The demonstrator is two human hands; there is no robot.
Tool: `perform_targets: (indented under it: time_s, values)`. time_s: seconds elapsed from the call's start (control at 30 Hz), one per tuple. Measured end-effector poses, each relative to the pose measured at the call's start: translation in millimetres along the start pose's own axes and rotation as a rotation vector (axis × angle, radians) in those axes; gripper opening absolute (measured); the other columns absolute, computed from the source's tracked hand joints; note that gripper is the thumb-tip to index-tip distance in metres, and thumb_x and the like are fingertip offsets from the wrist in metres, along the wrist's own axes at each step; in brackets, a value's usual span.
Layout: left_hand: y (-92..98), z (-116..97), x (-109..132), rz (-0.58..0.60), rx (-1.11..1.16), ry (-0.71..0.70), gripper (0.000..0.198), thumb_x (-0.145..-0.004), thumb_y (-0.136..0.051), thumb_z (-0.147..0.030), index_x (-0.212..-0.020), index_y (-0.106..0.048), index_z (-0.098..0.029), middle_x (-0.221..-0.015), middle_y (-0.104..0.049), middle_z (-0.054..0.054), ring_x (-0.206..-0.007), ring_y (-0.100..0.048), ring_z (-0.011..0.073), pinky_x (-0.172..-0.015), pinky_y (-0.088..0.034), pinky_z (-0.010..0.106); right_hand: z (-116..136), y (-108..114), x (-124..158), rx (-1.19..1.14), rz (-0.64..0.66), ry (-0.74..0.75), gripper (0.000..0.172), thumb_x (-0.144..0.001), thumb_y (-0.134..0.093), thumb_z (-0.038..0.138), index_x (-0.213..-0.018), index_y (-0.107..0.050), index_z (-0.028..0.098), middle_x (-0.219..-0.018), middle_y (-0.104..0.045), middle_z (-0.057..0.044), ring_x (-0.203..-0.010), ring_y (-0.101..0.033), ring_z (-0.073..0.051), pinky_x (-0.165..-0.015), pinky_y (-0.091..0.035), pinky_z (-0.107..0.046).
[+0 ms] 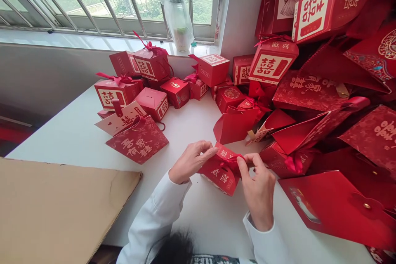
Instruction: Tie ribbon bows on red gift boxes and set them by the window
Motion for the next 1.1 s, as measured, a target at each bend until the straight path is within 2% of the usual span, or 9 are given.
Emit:
perform_targets:
  time_s: [0.2,0.37,0.47,0.53,0.57,0.63,0.73,0.93,1.1]
  values:
    - [-2.3,4.6,-0.9,-0.032,-0.004,-0.020,0.040,-0.089,-0.042,-0.043,-0.059,-0.032,-0.017,-0.065,-0.034,-0.004,-0.058,-0.029,0.0091,-0.053,-0.026,0.023,-0.3,-0.7,10.6,0.028,-0.099,0.036,0.025,-0.092,-0.044,0.040,-0.077,-0.050,0.022,-0.069,-0.059,0.002,-0.063,-0.052,-0.014,-0.064,-0.038,-0.024]
    - [-4.6,2.4,3.7,-0.082,-0.063,-0.060,0.039,-0.091,-0.041,-0.045,-0.063,-0.038,-0.017,-0.066,-0.039,-0.004,-0.061,-0.035,0.0099,-0.055,-0.030,0.022,-0.3,-0.2,11.2,0.028,-0.092,0.006,0.024,-0.092,-0.044,0.041,-0.077,-0.049,0.022,-0.071,-0.060,0.000,-0.064,-0.053,-0.015,-0.064,-0.039,-0.025]
    - [-4.1,-2.2,12.6,-0.156,-0.077,-0.085,0.029,-0.087,-0.051,-0.048,-0.091,-0.049,-0.019,-0.085,-0.052,-0.001,-0.068,-0.044,0.0111,-0.061,-0.038,0.023,-0.1,1.2,10.2,-0.015,-0.067,-0.033,0.022,-0.090,-0.047,0.041,-0.077,-0.049,0.023,-0.071,-0.059,0.001,-0.065,-0.054,-0.015,-0.064,-0.040,-0.024]
    - [-2.4,-4.7,20.7,-0.226,-0.098,-0.116,0.040,-0.082,-0.061,-0.047,-0.107,-0.045,-0.020,-0.100,-0.053,0.003,-0.076,-0.049,0.0124,-0.065,-0.042,0.025,0.6,3.5,9.2,-0.073,-0.043,-0.067,0.020,-0.089,-0.050,0.040,-0.079,-0.049,0.023,-0.071,-0.059,0.001,-0.066,-0.055,-0.014,-0.064,-0.041,-0.023]
    - [-1.5,-5.6,25.0,-0.261,-0.117,-0.136,0.044,-0.079,-0.065,-0.045,-0.108,-0.043,-0.021,-0.102,-0.052,0.003,-0.078,-0.050,0.0129,-0.066,-0.043,0.025,1.1,5.0,8.4,-0.103,-0.033,-0.083,0.018,-0.088,-0.051,0.039,-0.081,-0.049,0.023,-0.071,-0.059,0.002,-0.065,-0.056,-0.014,-0.064,-0.042,-0.023]
    - [-1.0,-6.2,33.4,-0.307,-0.172,-0.171,0.041,-0.075,-0.070,-0.040,-0.099,-0.043,-0.021,-0.094,-0.052,0.001,-0.077,-0.050,0.0128,-0.064,-0.044,0.024,2.9,8.4,5.9,-0.140,-0.023,-0.104,0.018,-0.087,-0.053,0.040,-0.087,-0.049,0.023,-0.070,-0.060,0.002,-0.064,-0.055,-0.014,-0.063,-0.042,-0.022]
    - [-3.8,-4.8,43.7,-0.342,-0.246,-0.224,0.028,-0.079,-0.068,-0.029,-0.085,-0.042,-0.021,-0.081,-0.051,-0.003,-0.070,-0.048,0.0111,-0.062,-0.043,0.022,5.9,11.9,-1.3,-0.143,-0.004,-0.095,0.026,-0.084,-0.056,0.045,-0.095,-0.049,0.023,-0.069,-0.059,0.003,-0.061,-0.053,-0.013,-0.061,-0.042,-0.022]
    - [-12.8,1.6,53.5,-0.446,-0.321,-0.346,0.016,-0.085,-0.060,-0.020,-0.086,-0.044,-0.021,-0.079,-0.052,-0.003,-0.068,-0.050,0.0102,-0.063,-0.045,0.022,3.2,9.5,-22.9,-0.005,0.164,-0.009,0.039,-0.084,-0.050,0.058,-0.097,-0.057,0.022,-0.073,-0.059,0.000,-0.067,-0.053,-0.016,-0.063,-0.041,-0.026]
    - [-20.8,2.9,53.1,-0.443,-0.330,-0.311,0.012,-0.085,-0.059,-0.020,-0.085,-0.047,-0.021,-0.077,-0.055,-0.003,-0.069,-0.052,0.0116,-0.063,-0.045,0.023,-0.9,9.0,-31.0,0.000,0.286,0.049,0.038,-0.085,-0.047,0.058,-0.088,-0.062,0.022,-0.078,-0.060,-0.003,-0.069,-0.052,-0.017,-0.064,-0.041,-0.028]
Point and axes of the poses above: each hand's wrist, its own x-axis away from the middle knuckle, its own y-axis out of the back of the hand, z = x × y, the point moved 3 cm from there along -x, towards the middle knuckle
